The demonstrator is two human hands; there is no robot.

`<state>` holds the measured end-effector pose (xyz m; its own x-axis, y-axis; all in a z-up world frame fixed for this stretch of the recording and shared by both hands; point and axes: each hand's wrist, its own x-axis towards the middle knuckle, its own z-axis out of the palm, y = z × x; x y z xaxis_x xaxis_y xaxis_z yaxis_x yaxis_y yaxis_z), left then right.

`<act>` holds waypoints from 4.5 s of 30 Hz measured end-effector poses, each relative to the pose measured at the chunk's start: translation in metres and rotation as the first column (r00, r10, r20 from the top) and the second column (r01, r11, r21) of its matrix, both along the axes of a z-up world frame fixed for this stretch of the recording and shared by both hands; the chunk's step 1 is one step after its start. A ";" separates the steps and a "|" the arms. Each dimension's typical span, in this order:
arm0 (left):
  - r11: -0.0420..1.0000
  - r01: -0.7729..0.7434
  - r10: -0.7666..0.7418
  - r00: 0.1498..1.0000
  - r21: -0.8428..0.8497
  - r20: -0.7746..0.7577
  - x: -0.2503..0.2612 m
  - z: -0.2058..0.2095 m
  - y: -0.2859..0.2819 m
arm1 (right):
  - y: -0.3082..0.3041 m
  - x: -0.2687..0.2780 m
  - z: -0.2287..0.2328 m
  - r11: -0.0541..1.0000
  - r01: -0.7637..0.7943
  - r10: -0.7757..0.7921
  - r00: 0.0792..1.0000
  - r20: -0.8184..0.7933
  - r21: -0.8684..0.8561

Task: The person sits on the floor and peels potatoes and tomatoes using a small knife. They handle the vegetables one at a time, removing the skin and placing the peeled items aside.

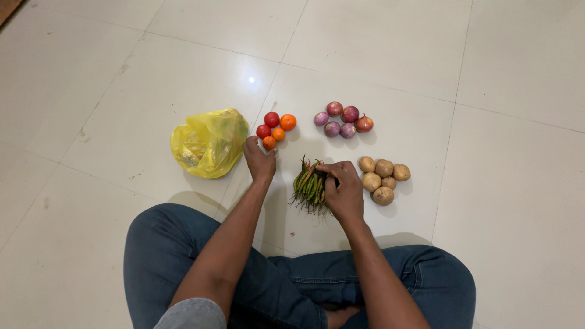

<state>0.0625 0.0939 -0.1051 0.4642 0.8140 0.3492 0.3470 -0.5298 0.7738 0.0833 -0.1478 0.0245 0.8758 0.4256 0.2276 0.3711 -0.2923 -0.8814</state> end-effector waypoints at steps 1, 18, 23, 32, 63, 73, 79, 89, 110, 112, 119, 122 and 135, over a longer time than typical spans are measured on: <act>0.998 0.019 -0.018 1.000 -0.052 0.018 -0.003 0.011 -0.001 | -0.001 -0.001 0.002 1.000 0.002 -0.002 1.000 0.006 -0.001; 0.996 0.076 -0.084 0.634 -0.046 -0.769 -0.089 0.072 0.175 | -0.005 -0.010 -0.014 0.996 -0.048 0.056 0.992 0.110 -0.081; 0.853 0.500 -0.507 0.725 -0.151 -0.466 -0.047 0.030 0.114 | -0.003 -0.014 -0.019 0.992 -0.073 0.086 0.987 0.136 -0.098; 0.901 0.434 -0.292 0.619 0.007 -0.729 -0.041 0.078 0.101 | -0.002 -0.014 -0.014 0.989 -0.088 0.099 0.991 0.090 -0.117; 0.956 0.289 -0.249 0.883 0.042 -0.398 -0.041 0.105 0.129 | 0.002 -0.022 -0.014 0.980 -0.112 0.122 0.991 0.052 -0.165; 0.962 0.262 -0.037 0.423 0.083 -0.905 -0.055 0.047 0.168 | 0.007 -0.022 -0.014 0.972 -0.151 0.169 0.982 0.086 -0.181; 0.988 0.150 -0.074 0.213 -0.042 -0.974 -0.058 0.040 0.159 | 0.005 -0.024 -0.008 0.973 -0.152 0.167 0.983 0.077 -0.172; 0.971 0.237 -0.076 0.221 -0.022 -0.972 -0.059 0.034 0.149 | 0.003 -0.023 -0.007 0.981 -0.149 0.159 0.985 0.073 -0.125; 0.992 0.039 -0.118 0.619 -0.120 -0.777 -0.072 0.106 0.118 | -0.009 -0.005 -0.002 0.998 -0.056 0.058 0.996 0.074 -0.028; 0.996 -0.015 -0.047 0.769 -0.091 -0.637 -0.085 0.142 0.106 | -0.012 0.000 -0.006 1.000 -0.025 0.024 0.985 0.172 0.004; 0.515 0.653 -0.248 0.734 -0.556 0.632 -0.107 0.189 0.056 | -0.013 0.008 -0.012 0.982 0.078 -0.056 0.990 -0.126 0.174; 0.154 0.760 -0.131 0.649 -0.631 0.749 -0.094 0.168 0.001 | -0.011 0.009 -0.011 0.951 0.113 -0.017 0.948 -0.318 0.288; 0.066 0.748 -0.416 0.622 -0.660 0.664 -0.060 0.114 -0.088 | 0.000 -0.012 0.006 0.978 0.058 -0.067 0.997 0.041 0.201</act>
